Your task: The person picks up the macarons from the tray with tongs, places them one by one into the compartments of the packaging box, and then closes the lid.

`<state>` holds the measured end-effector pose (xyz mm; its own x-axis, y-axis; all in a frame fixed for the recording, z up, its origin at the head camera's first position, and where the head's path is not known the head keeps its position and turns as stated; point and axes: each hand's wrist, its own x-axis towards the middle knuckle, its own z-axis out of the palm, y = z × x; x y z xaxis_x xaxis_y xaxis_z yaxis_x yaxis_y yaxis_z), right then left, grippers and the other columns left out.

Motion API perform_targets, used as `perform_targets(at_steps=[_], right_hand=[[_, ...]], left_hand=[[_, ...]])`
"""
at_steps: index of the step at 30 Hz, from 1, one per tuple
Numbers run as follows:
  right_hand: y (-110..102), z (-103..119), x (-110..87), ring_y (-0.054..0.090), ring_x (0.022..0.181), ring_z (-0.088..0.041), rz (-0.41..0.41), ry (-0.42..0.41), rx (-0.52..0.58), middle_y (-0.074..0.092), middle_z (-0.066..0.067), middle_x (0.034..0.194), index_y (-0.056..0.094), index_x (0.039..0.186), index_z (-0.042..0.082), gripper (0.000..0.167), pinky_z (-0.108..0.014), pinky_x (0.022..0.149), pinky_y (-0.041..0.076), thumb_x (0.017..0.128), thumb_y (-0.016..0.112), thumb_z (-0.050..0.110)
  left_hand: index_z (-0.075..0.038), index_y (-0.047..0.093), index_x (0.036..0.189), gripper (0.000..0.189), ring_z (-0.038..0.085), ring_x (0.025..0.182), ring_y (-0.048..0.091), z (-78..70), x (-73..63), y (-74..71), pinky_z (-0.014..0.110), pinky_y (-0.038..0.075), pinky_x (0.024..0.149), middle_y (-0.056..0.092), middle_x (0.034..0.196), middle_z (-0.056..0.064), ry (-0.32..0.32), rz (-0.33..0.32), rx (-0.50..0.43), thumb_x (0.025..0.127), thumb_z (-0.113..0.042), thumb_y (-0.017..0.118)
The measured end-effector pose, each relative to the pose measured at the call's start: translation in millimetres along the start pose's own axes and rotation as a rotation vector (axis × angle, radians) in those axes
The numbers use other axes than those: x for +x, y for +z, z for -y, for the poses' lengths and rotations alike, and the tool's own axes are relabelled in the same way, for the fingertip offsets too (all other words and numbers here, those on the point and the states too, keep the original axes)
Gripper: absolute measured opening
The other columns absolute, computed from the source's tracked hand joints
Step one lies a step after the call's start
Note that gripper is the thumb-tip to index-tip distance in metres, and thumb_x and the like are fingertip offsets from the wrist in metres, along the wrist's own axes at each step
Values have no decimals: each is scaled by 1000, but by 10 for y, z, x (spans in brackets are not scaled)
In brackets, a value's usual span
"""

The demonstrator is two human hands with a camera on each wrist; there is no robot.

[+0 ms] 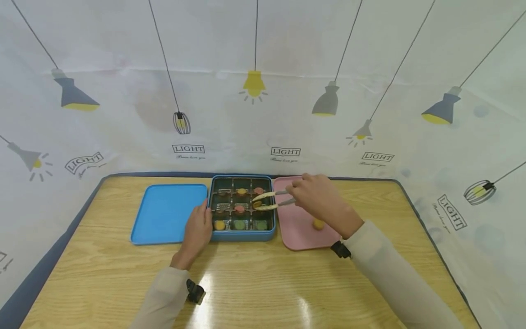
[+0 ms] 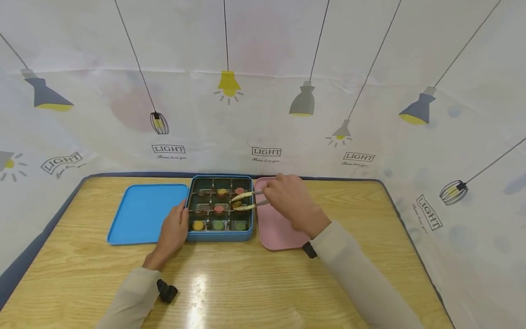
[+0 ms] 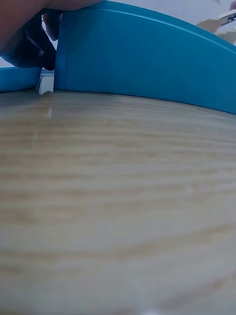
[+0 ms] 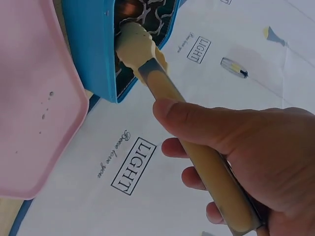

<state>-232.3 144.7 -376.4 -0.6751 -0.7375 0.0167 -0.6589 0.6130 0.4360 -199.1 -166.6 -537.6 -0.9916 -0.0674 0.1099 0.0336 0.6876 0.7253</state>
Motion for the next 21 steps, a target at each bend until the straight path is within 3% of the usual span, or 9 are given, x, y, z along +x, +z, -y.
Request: perform_targets(at_steps=[6,11,14,18,21], right_hand=[[11,-121,46,65,67,-17,42,66,105,73,3,89,73,108,22,36,-34,50,53,78,83,41],[27,-182,84,60,58,-18,30,85,189,69,1,74,64,110,15,45,-35,49,51,77,86,35],[31,-182,95,61,69,-20,48,79,196,69,-1,81,58,112,13,47,-36,54,52,79,85,32],[20,-165,113,58,96,-23,56,69,158,67,-1,108,62,123,14,50,-35,67,55,80,84,29],[7,-160,124,56,100,-23,37,61,134,64,-2,113,64,122,13,51,-33,68,55,79,85,29]], left_hand=[[11,36,148,48,48,124,49,-22,-3,-16,60,41,103,50,134,35,3,-8,-8,108,-17,33],[12,36,147,48,48,123,50,-28,2,-25,60,41,102,51,133,35,10,-15,-4,108,-17,33],[12,36,147,48,48,122,50,-20,3,-15,60,42,102,51,132,36,20,-12,8,108,-17,33],[13,37,146,47,49,122,51,-13,6,-1,60,42,102,52,132,36,27,-16,17,108,-16,33],[12,37,146,47,48,122,51,-17,8,3,60,42,101,52,132,36,23,-19,9,108,-16,33]])
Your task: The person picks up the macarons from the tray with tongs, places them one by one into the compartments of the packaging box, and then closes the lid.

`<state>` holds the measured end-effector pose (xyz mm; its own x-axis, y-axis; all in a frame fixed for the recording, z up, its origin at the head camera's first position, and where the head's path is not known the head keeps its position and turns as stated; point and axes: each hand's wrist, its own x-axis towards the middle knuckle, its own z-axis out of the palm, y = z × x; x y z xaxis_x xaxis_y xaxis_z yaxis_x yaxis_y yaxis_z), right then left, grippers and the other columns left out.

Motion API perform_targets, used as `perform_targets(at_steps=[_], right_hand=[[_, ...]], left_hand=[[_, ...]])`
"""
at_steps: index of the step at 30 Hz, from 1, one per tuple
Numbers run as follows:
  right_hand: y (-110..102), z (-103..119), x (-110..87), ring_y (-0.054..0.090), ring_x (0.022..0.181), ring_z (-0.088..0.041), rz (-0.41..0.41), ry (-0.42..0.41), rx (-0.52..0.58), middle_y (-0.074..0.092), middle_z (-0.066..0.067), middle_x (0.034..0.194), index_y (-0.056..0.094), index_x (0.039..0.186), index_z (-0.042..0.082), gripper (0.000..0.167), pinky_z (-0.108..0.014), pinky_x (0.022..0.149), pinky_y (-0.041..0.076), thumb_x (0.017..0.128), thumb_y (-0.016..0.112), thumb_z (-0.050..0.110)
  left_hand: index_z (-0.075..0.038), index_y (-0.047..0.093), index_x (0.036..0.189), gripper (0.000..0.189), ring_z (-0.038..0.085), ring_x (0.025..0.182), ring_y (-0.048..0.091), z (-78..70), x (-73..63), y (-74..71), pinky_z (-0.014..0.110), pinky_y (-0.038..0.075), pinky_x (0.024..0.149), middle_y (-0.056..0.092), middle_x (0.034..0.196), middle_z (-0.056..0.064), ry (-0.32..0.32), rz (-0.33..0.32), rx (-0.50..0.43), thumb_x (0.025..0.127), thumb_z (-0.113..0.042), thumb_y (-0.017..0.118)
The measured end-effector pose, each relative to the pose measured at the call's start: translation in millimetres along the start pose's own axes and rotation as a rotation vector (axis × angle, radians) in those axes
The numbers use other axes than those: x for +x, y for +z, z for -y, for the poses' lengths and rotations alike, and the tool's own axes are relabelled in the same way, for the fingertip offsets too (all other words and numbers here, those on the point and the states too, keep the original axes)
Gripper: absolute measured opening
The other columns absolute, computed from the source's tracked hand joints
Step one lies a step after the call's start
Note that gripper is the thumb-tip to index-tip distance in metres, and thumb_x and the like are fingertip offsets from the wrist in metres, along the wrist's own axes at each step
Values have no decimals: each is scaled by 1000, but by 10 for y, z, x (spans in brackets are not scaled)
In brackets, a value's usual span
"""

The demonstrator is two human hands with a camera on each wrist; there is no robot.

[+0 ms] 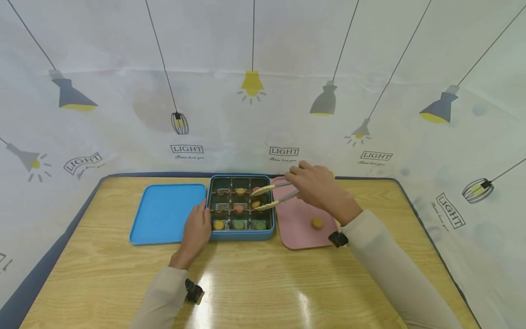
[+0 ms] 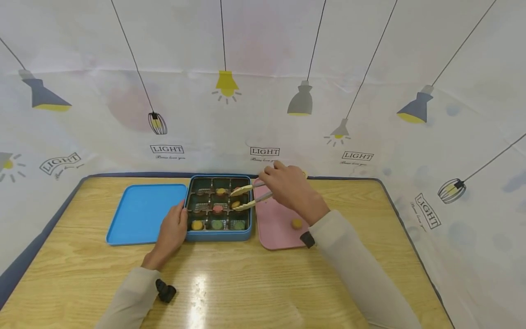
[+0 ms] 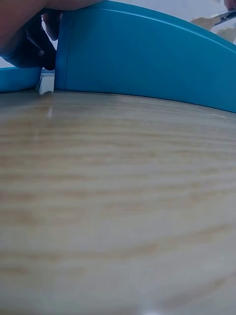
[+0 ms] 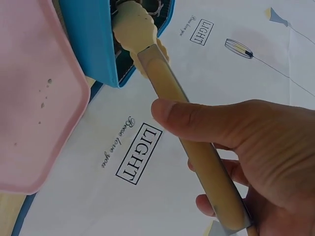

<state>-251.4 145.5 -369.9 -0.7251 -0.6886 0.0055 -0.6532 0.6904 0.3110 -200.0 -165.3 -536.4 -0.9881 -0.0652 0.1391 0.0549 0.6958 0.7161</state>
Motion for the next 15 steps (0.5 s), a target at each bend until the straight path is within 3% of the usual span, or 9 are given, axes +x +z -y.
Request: perform_targets(at_steps=[4,10,15], right_hand=[[-13,-12,26,56,98,-23,-22,-28,-4,63,-3,109,66,117,12,48,-33,67,55,76,87,26],[-40,-63,46,63,100,-22,3,-75,33,65,-1,116,61,132,18,57,-36,72,56,80,83,12],[-133,-17,66,66,100,-22,-51,-94,7,70,-2,114,65,126,16,42,-37,75,55,87,74,3]], left_hand=[[11,36,147,48,48,123,50,9,-5,4,60,42,102,51,133,35,-2,4,-2,109,-17,33],[11,36,147,48,48,124,50,12,-21,-4,61,42,102,50,134,35,-3,7,-5,109,-17,32],[11,34,148,48,48,125,49,5,-24,-12,61,41,103,49,136,35,-4,11,-13,109,-18,32]])
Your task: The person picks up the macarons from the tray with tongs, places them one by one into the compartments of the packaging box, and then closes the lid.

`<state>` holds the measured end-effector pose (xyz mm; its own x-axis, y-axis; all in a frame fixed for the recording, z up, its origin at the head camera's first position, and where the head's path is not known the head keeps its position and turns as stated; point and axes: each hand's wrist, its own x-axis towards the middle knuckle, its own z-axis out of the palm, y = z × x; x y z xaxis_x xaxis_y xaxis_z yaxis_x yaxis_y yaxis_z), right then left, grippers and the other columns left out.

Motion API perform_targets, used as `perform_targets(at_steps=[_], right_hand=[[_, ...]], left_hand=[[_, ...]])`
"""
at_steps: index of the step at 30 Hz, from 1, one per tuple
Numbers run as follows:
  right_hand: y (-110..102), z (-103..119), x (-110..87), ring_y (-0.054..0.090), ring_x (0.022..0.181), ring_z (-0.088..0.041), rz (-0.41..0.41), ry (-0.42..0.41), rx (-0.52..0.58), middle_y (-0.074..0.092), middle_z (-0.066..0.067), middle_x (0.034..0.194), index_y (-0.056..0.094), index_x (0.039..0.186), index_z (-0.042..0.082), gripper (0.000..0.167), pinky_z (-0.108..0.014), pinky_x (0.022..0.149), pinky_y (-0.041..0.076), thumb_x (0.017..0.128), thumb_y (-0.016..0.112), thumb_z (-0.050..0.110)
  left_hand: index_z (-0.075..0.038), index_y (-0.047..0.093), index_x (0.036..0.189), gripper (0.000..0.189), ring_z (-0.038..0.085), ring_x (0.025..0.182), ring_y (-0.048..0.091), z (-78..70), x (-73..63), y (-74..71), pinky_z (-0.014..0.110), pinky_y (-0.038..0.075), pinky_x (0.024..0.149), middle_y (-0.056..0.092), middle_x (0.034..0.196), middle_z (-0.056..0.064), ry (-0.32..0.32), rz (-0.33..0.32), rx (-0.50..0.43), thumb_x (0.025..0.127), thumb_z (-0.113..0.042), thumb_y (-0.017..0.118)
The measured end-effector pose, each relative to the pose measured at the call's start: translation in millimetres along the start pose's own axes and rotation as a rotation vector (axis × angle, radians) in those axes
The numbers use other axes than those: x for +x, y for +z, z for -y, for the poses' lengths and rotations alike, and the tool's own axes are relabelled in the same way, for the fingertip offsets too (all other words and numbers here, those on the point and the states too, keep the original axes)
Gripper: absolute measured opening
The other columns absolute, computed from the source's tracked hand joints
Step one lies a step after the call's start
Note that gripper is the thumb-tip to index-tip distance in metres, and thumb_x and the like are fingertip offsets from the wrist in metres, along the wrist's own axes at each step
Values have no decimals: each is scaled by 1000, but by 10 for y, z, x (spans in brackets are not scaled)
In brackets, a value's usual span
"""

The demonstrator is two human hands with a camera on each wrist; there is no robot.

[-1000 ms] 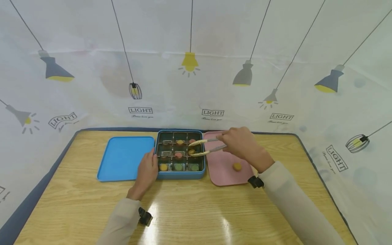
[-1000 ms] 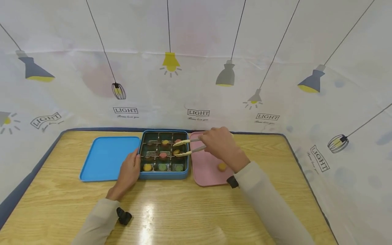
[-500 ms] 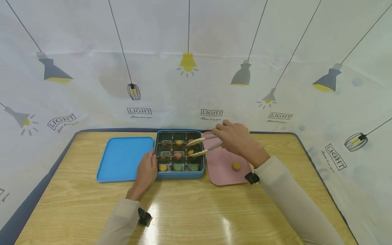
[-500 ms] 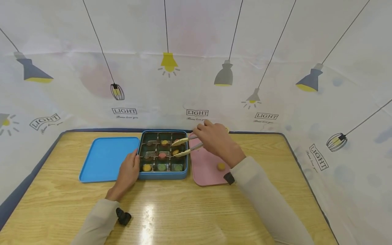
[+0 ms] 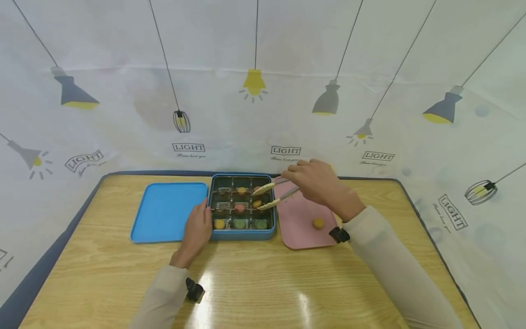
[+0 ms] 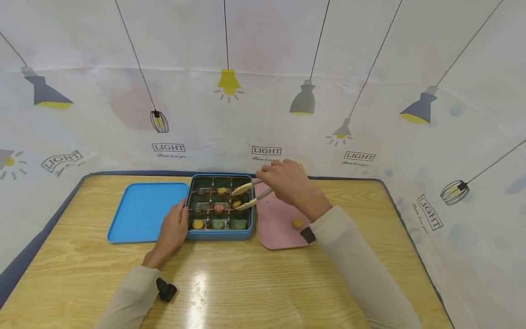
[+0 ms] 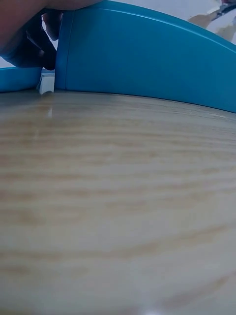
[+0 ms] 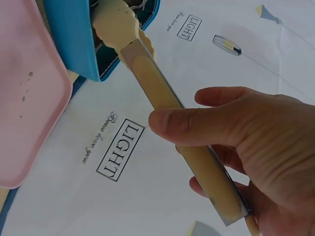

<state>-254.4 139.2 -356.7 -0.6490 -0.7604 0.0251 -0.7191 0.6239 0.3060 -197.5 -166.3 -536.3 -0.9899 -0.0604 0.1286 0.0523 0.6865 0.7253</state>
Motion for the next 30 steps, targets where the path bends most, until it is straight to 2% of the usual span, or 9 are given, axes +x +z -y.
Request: perform_targets(at_steps=[4,9,18,23,26,30], right_hand=[[-42,37,34,68,92,-21,-46,-14,-29,72,-1,106,70,119,16,34,-37,74,55,88,71,0],[-9,47,36,67,87,-20,-67,-24,-37,73,1,103,71,117,17,35,-34,68,54,88,70,-2],[-4,61,55,67,92,-20,-61,-37,-64,73,2,108,70,120,18,38,-34,74,55,87,72,-1],[-19,103,107,66,93,-19,-41,-49,-93,73,4,111,69,120,19,40,-35,77,55,84,78,6],[-7,134,132,65,92,-19,-25,-67,-102,72,4,111,69,119,18,39,-35,77,54,83,80,10],[18,145,124,65,88,-18,-22,-73,-105,72,5,109,69,118,19,36,-33,73,54,85,78,8]], left_hand=[[11,34,148,48,48,124,49,0,-1,3,60,42,102,50,134,35,-2,4,4,109,-17,32],[11,35,148,48,47,124,50,2,-1,0,60,42,102,50,134,35,-2,2,4,109,-18,32],[11,36,147,47,48,121,51,-1,9,-2,60,43,100,52,131,35,12,-5,6,109,-16,33],[11,36,147,47,48,123,50,-4,14,-18,60,42,102,51,133,35,7,-9,2,109,-16,34],[11,36,147,47,48,124,49,-8,14,-24,60,42,103,50,135,35,8,-15,3,109,-16,34],[12,37,147,47,48,124,49,-14,10,-27,60,41,103,50,134,36,10,-8,2,108,-16,34]])
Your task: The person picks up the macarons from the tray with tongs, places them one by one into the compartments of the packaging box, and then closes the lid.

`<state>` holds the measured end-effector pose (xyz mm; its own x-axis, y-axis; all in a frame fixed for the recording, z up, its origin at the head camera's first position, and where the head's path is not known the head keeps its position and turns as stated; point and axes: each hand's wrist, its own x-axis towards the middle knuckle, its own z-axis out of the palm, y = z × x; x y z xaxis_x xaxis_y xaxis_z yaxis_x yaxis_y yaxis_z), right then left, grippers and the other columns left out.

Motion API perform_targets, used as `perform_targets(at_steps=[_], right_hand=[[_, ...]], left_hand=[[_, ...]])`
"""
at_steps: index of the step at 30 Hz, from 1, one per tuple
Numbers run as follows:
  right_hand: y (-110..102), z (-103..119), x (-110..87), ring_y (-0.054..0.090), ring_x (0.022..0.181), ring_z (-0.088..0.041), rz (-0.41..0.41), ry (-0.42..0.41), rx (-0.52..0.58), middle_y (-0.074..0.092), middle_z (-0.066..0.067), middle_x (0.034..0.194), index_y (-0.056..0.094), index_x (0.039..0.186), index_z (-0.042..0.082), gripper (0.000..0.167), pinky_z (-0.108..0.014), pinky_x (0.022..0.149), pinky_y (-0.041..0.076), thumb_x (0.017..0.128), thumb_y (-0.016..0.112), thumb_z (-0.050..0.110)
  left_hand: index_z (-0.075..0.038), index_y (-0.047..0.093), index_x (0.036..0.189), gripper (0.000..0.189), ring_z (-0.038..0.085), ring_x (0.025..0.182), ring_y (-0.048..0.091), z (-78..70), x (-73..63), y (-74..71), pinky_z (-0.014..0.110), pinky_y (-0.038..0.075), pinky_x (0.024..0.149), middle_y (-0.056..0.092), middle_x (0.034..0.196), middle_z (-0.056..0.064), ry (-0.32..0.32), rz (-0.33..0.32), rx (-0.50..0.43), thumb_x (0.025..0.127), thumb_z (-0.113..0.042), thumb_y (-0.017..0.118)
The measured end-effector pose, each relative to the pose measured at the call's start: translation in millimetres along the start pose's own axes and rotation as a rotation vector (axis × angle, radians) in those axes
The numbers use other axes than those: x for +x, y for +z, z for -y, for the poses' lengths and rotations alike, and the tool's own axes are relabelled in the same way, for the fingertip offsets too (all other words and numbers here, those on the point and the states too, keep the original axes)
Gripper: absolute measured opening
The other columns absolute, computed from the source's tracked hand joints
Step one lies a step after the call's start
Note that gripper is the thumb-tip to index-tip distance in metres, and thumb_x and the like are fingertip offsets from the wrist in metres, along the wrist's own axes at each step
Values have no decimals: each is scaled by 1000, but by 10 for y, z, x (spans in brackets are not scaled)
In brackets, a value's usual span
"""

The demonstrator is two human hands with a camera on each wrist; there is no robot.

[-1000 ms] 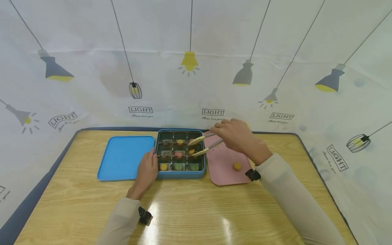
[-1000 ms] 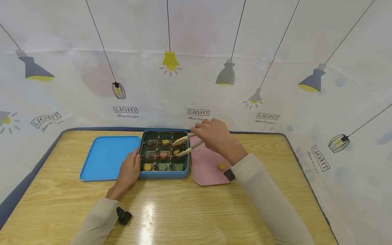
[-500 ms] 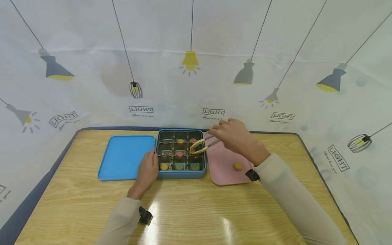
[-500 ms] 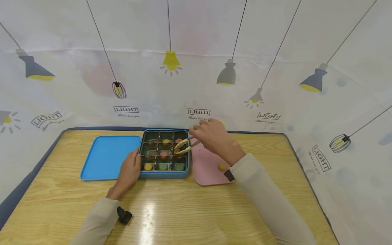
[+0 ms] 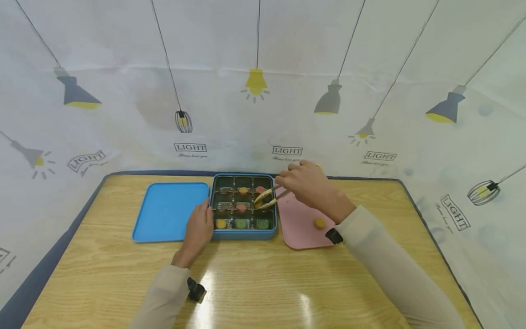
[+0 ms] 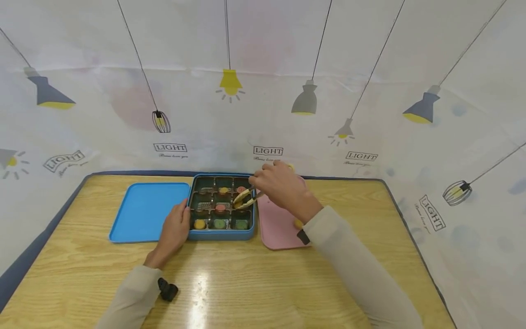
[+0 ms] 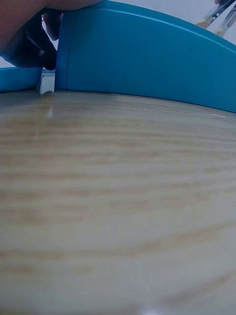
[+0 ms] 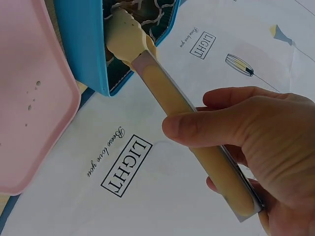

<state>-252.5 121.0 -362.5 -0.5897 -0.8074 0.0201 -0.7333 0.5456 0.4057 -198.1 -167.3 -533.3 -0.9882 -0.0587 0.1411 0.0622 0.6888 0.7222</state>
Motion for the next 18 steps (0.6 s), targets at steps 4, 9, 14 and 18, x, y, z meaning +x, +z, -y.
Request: perform_targets(at_steps=[4,9,14,18], right_hand=[[14,-37,-34,66,88,-19,-16,25,19,73,4,108,70,118,19,36,-33,75,55,87,73,2],[45,-153,-152,67,86,-21,-54,98,114,73,-1,100,70,117,16,34,-36,72,55,87,70,-1],[127,-326,-339,67,81,-23,-111,179,270,74,-4,97,69,113,15,41,-39,65,56,77,83,4],[203,-434,-460,69,86,-23,-137,254,405,74,-3,103,68,116,14,45,-42,66,56,75,87,10]], left_hand=[[12,36,147,48,48,125,49,-4,-10,-6,60,41,103,50,135,35,-3,3,-11,108,-16,34],[12,35,147,48,48,125,49,-7,-15,0,60,41,103,50,135,36,-7,-1,-16,108,-16,33],[12,35,148,48,48,125,49,-12,-8,2,60,41,103,50,135,35,-10,9,-13,109,-16,33],[12,35,147,47,48,125,49,-13,-7,0,60,41,103,50,134,36,-7,7,-10,108,-15,34]])
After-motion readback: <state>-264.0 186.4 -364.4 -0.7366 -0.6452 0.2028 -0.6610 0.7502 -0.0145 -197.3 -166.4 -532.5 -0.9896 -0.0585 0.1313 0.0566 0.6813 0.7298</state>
